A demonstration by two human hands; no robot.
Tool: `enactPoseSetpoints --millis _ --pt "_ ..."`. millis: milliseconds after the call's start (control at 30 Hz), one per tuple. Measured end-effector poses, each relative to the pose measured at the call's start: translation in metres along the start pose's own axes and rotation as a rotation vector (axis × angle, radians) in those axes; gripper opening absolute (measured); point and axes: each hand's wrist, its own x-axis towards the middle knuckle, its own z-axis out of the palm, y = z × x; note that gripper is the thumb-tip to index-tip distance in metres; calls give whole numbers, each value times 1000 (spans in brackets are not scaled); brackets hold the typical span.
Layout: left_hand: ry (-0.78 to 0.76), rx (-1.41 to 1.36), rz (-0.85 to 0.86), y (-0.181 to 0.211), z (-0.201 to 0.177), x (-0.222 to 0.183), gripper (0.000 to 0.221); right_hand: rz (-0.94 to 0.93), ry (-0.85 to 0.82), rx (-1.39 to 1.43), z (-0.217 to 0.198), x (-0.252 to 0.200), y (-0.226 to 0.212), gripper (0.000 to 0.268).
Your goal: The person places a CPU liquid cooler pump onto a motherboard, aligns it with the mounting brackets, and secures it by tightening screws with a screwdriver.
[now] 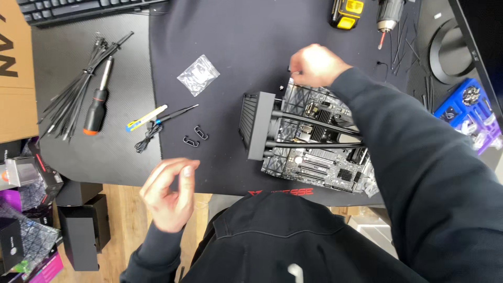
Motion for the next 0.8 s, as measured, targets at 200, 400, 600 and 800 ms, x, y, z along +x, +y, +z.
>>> enactPoseSetpoints --millis 200,400,600,800 --pt "26 128 -124 -26 -8 -35 17 267 -435 -66 -7 42 -47 35" --pt "85 258 -270 -48 -20 -64 18 255 -592 -486 16 72 -49 62" --pt "130 289 -376 -56 -22 -68 20 239 -667 -538 65 85 -23 77" --pt "108 296 -360 -56 -17 -62 18 17 -637 -577 75 86 -7 31"
